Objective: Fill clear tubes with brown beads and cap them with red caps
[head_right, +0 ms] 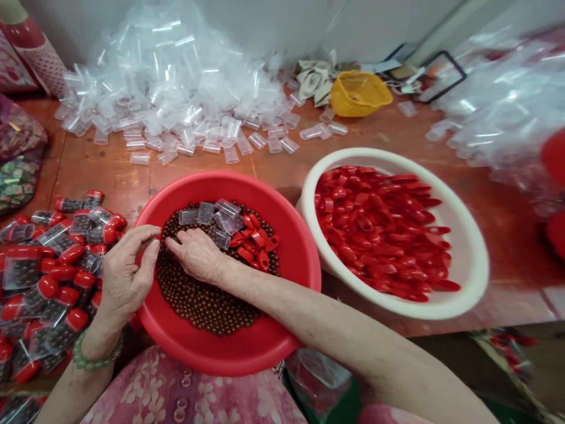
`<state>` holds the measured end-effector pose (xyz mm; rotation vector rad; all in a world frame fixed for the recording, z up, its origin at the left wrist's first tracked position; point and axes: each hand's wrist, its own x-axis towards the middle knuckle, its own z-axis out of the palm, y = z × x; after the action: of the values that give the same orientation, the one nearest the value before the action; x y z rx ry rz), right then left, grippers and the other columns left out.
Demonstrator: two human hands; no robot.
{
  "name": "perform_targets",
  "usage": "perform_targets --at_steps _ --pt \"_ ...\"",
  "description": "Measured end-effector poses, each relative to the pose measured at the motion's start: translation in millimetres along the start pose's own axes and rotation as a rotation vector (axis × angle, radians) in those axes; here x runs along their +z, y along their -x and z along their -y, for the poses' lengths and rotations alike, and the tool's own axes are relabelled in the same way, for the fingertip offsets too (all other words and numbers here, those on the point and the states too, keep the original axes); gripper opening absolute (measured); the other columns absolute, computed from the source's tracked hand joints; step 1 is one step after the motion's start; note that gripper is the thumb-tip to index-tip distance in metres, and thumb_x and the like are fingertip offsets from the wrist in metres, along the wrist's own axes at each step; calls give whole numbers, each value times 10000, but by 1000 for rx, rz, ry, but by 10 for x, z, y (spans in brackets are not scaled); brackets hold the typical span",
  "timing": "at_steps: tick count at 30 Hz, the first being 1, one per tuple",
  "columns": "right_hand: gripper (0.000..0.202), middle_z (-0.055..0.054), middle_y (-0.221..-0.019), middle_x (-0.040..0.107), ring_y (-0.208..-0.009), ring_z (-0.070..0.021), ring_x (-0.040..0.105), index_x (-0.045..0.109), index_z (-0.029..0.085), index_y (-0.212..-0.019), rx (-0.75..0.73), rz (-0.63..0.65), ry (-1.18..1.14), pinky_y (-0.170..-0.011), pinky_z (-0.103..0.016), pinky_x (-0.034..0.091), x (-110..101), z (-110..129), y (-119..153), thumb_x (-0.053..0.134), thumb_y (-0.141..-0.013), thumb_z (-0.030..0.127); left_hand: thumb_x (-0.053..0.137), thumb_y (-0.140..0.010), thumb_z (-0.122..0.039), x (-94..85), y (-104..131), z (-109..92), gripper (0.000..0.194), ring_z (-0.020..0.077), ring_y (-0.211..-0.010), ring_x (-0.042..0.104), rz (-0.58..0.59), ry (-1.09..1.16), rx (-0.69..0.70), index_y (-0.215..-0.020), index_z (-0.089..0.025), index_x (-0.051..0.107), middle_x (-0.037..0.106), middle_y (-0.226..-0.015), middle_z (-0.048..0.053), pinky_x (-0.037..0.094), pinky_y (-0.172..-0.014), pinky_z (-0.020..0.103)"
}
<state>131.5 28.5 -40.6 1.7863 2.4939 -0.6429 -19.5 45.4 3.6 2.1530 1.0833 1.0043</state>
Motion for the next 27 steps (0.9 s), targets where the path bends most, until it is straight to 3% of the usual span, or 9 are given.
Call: perform_targets --at_steps 4,9,11,14,18,22,27 --pt "279 -154 -1020 647 -947 -271 599 570 125 -1130 128 80 -74 -832 -361 436 -18 63 253 485 -899 257 521 -898 -160 16 2 17 189 167 -968 652 10 -19 5 -1042 -110 633 690 -1026 96 517 -891 279" --pt "180 -116 -888 680 -815 -229 620 618 142 -980 272 235 -282 -734 -314 432 50 58 456 545 -824 194 516 -901 -162 30 7 -6 180 190 -990 636 78 -83 94 -1029 -98 626 688 -1031 113 505 -919 321" --pt "47 -55 -740 656 -711 -181 587 622 156 -795 337 320 -423 -669 -276 423 101 -16 452 607 -773 195 505 -908 -173 16 11 -33 181 204 -1001 625 190 -124 144 -1030 -108 621 685 -1042 110 504 -913 341" --pt "157 37 -547 541 -559 -103 485 542 168 -590 418 454 -701 -556 -216 396 166 -130 413 654 -700 175 469 -924 -186 -35 24 -99 189 221 -984 617 472 -210 192 -1019 -130 622 681 -1028 97 503 -889 371" --pt "130 57 -516 520 -504 -72 481 512 158 -582 512 545 -1097 -514 -184 440 161 -179 388 600 -678 152 586 -879 -378 -102 57 -200 309 254 -986 601 834 -263 236 -1083 -148 609 666 -1024 83 490 -891 411" --pt "36 15 -607 603 -526 -103 574 567 150 -698 612 506 -1399 -466 -204 505 63 -136 392 562 -662 154 693 -784 -465 -67 117 -255 639 280 -1011 589 919 -324 224 -1313 -166 495 643 -1099 94 489 -892 425" --pt "71 16 -622 571 -485 -87 558 565 150 -767 655 321 -1633 -425 -191 506 -7 -33 454 508 -725 162 494 -932 -404 6 161 -248 339 254 -973 603 846 -337 180 -1176 -192 595 639 -1062 87 506 -846 407"
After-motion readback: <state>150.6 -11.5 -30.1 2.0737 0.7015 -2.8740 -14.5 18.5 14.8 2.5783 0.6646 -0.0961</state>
